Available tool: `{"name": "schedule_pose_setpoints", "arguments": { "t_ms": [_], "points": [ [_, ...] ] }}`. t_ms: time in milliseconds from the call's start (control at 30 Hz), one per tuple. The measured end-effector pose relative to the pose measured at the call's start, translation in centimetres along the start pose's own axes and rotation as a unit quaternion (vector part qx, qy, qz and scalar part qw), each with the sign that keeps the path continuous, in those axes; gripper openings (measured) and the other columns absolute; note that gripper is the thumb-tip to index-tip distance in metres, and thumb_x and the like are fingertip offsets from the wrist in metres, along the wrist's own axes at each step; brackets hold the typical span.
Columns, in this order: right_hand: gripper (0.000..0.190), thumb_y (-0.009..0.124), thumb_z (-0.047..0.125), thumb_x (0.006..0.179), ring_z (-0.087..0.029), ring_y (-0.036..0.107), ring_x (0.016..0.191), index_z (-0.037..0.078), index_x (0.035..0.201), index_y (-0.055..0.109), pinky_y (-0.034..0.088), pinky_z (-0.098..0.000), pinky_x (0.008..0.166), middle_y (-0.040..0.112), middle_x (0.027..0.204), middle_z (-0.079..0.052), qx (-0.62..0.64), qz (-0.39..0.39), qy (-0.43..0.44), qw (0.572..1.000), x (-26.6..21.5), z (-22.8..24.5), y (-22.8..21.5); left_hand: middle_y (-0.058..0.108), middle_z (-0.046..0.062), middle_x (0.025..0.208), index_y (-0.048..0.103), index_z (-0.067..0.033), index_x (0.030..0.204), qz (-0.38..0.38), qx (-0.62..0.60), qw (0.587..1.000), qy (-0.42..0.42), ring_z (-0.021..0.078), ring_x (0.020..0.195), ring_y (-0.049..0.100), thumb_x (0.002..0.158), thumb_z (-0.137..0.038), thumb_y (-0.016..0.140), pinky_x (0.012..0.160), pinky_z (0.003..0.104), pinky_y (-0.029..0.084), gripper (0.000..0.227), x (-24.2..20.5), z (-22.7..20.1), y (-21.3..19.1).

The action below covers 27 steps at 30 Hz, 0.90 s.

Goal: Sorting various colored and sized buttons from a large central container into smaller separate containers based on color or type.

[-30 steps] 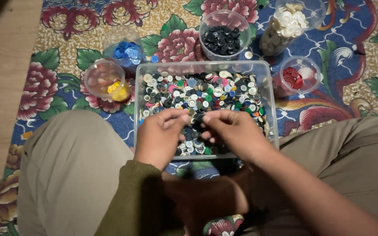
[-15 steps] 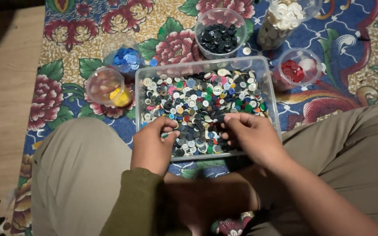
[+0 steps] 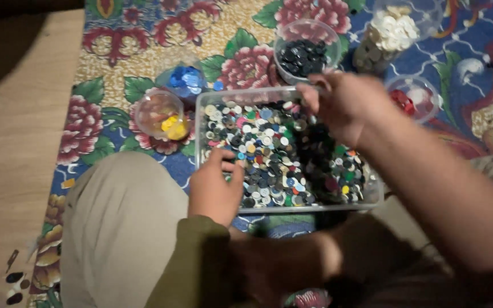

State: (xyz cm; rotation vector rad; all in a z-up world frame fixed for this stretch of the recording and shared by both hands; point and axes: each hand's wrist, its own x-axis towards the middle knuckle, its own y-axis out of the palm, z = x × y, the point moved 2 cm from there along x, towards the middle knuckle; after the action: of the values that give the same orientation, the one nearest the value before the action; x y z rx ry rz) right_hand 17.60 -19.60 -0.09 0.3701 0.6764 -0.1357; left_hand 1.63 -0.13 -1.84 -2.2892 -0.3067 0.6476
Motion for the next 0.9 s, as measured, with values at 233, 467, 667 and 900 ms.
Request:
{"name": "schedule_pose_setpoints", "arguments": {
  "t_ms": [233, 467, 667, 900],
  "points": [
    [0.036, 0.047, 0.025, 0.104, -0.02, 0.069, 0.116, 0.001, 0.128, 0.058, 0.065, -0.0257, 0.091, 0.061, 0.132, -0.012, -0.087, -0.025, -0.032, 0.995, -4.6, -1.6, -0.4, 0.076, 0.0, 0.084, 0.067, -0.0119, 0.11, -0.07, -0.04, 0.992, 0.094, 0.0166, 0.07, 0.071, 0.088, -0.015, 0.068, 0.064, 0.033, 0.056, 0.022, -0.2, 1.1, 0.7],
    [0.05, 0.061, 0.011, 0.083, -0.04, 0.057, 0.129, 0.012, 0.133, 0.07, 0.042, -0.0485, 0.11, 0.065, 0.126, -0.02, -0.429, -0.133, -0.194, 0.872, -4.5, -10.0, -7.2, 0.079, 0.009, 0.1, 0.07, -0.0155, 0.112, 0.023, 0.01, 0.996, 0.081, 0.0358, 0.104, 0.073, 0.099, -0.029, 0.06, 0.088, 0.047, 0.058, 0.021, -1.1, -1.6, 2.2],
    [0.066, 0.06, 0.015, 0.08, -0.039, 0.044, 0.144, 0.017, 0.146, 0.059, 0.032, -0.0512, 0.12, 0.054, 0.146, -0.018, -0.491, -0.006, -0.118, 0.863, -3.4, -10.3, -5.0, 0.076, 0.016, 0.105, 0.072, -0.0176, 0.115, 0.121, 0.053, 0.98, 0.149, 0.0413, 0.107, 0.07, 0.102, -0.029, 0.053, 0.087, 0.051, 0.058, 0.026, -2.3, -2.9, 4.1],
    [0.058, 0.053, 0.017, 0.085, -0.026, 0.052, 0.14, 0.042, 0.136, 0.067, 0.041, -0.0446, 0.114, 0.069, 0.136, 0.005, -0.521, 0.013, -0.092, 0.849, -7.3, -7.2, -1.9, 0.068, 0.016, 0.121, 0.066, -0.0156, 0.132, 0.107, 0.084, 0.978, 0.159, 0.0392, 0.115, 0.066, 0.102, -0.02, 0.046, 0.09, 0.048, 0.059, 0.036, -2.3, -2.3, 2.0]
  ]
}}
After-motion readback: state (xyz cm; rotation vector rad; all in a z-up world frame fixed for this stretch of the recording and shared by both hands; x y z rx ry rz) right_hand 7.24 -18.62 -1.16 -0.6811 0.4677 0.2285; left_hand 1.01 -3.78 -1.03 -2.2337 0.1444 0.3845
